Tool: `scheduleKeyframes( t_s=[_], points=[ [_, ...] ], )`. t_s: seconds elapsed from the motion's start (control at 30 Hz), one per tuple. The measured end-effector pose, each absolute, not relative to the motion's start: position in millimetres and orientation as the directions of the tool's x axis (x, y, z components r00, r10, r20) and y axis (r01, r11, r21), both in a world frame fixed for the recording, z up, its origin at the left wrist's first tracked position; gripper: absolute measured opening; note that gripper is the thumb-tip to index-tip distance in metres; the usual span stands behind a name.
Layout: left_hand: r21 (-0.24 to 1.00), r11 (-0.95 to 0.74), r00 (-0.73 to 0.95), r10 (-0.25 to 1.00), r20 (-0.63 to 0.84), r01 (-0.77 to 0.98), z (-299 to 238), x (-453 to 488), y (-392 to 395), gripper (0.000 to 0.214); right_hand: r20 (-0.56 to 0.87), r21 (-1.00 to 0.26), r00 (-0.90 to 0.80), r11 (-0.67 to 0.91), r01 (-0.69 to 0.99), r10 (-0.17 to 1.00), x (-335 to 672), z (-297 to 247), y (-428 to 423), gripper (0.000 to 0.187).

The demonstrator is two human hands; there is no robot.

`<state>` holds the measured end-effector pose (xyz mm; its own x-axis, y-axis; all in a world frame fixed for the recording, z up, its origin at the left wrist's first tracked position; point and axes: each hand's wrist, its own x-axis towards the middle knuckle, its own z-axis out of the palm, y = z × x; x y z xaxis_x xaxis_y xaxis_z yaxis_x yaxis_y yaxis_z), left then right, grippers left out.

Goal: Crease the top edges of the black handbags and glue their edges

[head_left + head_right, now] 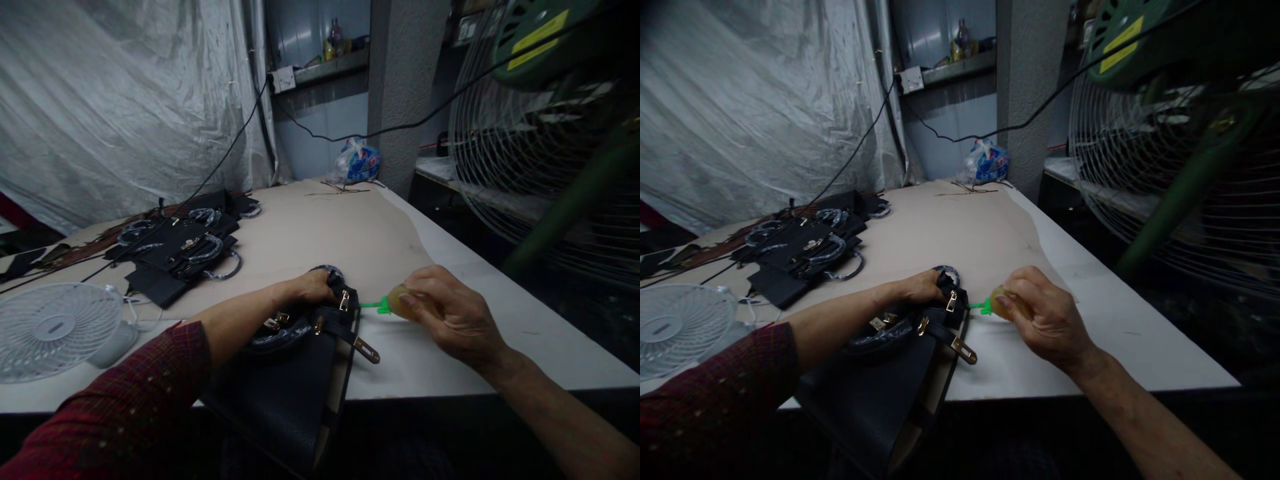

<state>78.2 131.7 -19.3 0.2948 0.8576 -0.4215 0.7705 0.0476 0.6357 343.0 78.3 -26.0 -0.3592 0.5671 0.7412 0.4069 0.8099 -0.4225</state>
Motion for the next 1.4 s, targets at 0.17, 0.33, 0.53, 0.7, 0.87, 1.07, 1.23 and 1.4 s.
scheduleKeyframes(
  t_s=[0.17, 0.33, 0.53, 0.7, 0.87, 1.07, 1.23, 1.4],
  points=[
    [0.654, 0.050, 0.312, 0.850, -0.424, 0.755, -18.2, 78.0, 130.8, 0.025, 0.747, -0.411, -0.361, 0.815, 0.409, 0.558, 343.5, -23.2, 83.1, 0.012],
    [0.688, 0.084, 0.294, 0.862, -0.413, 0.721, -21.4, 77.4, 129.7, 0.026, 0.753, -0.397, -0.368, 0.822, 0.409, 0.546, 343.0, -23.0, 85.0, 0.011],
    [0.691, 0.101, 0.286, 0.860, -0.422, 0.716, -25.7, 74.9, 131.1, 0.029, 0.780, -0.388, -0.328, 0.822, 0.416, 0.534, 342.8, -22.6, 85.5, 0.012],
    [0.686, 0.050, 0.326, 0.853, -0.407, 0.726, -26.7, 74.0, 133.5, 0.031, 0.730, -0.402, -0.396, 0.819, 0.408, 0.556, 344.6, -20.2, 84.5, 0.010],
    [0.670, 0.035, 0.326, 0.855, -0.404, 0.741, -25.9, 73.4, 133.3, 0.034, 0.771, -0.388, -0.332, 0.814, 0.433, 0.544, 342.5, -20.1, 82.3, 0.008],
    [0.729, 0.059, 0.364, 0.838, -0.408, 0.682, -27.6, 73.2, 132.3, 0.029, 0.670, -0.454, -0.429, 0.791, 0.409, 0.606, 341.2, -16.2, 80.0, 0.004],
    [0.759, 0.082, 0.367, 0.839, -0.402, 0.646, -27.3, 73.0, 129.1, 0.025, 0.676, -0.483, -0.389, 0.775, 0.408, 0.626, 340.5, -19.8, 74.5, 0.004],
    [0.757, 0.058, 0.369, 0.847, -0.382, 0.651, -29.6, 71.8, 128.0, 0.022, 0.641, -0.505, -0.414, 0.762, 0.407, 0.646, 342.5, -27.0, 67.9, 0.005]
  ],
)
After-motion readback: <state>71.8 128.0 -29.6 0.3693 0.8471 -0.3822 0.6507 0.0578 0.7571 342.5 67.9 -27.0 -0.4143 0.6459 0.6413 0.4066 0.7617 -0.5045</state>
